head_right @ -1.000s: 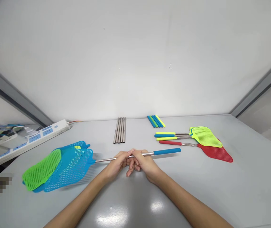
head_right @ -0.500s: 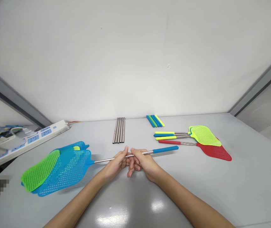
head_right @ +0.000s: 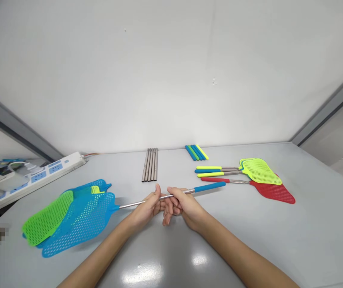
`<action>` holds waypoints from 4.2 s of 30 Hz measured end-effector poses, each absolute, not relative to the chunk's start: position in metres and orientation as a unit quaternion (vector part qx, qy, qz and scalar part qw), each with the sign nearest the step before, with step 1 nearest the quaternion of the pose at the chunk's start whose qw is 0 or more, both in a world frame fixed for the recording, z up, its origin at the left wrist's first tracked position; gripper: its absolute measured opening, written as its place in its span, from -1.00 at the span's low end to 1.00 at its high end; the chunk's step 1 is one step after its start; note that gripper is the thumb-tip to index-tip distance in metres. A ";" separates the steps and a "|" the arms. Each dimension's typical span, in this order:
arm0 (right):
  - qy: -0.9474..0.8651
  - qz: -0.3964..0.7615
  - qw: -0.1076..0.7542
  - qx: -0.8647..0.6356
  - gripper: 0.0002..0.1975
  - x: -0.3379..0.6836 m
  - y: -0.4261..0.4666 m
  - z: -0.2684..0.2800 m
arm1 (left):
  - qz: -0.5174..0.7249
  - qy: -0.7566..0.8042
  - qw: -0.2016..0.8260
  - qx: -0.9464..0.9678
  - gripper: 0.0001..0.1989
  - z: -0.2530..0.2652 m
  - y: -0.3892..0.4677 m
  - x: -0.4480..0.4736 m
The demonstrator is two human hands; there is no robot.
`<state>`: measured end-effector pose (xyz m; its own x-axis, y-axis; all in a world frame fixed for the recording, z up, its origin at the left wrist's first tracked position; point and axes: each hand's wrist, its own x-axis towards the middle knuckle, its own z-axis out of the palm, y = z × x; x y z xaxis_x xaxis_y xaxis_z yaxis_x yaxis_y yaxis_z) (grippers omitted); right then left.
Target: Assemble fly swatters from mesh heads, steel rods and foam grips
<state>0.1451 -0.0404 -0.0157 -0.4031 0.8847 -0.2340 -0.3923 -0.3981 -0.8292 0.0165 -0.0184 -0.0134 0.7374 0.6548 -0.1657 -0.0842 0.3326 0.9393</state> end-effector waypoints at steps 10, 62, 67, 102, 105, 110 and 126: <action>-0.263 0.821 0.350 -0.365 -0.56 0.155 -0.038 -0.013 | 0.257 0.311 0.752 0.522 -0.29 -0.015 -0.023 0.025; -0.375 0.715 0.433 -0.401 -0.61 0.153 -0.039 -0.010 | 0.305 0.314 0.747 0.500 -0.45 -0.015 -0.016 0.017; -0.379 0.737 0.420 -0.369 -0.60 0.148 -0.041 -0.012 | 0.306 0.318 0.733 0.517 -0.45 -0.016 -0.017 0.018; -0.345 0.703 0.449 -0.430 -0.69 0.161 -0.027 -0.005 | 0.264 0.340 0.807 0.404 -0.42 -0.012 -0.017 0.014; -0.348 0.699 0.449 -0.434 -0.68 0.161 -0.026 -0.004 | 0.264 0.342 0.804 0.408 -0.42 -0.012 -0.017 0.013; -0.367 0.693 0.451 -0.427 -0.68 0.164 -0.025 -0.008 | 0.262 0.348 0.799 0.415 -0.44 -0.012 -0.016 0.011; -0.376 0.689 0.438 -0.439 -0.69 0.174 -0.021 -0.008 | 0.280 0.348 0.796 0.410 -0.46 -0.011 -0.013 0.008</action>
<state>0.1742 -0.0205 -0.0083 -0.2317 0.9328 -0.2761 -0.2729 -0.3348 -0.9019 0.0077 -0.0132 -0.0115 0.6017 0.7298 -0.3244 -0.1600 0.5081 0.8463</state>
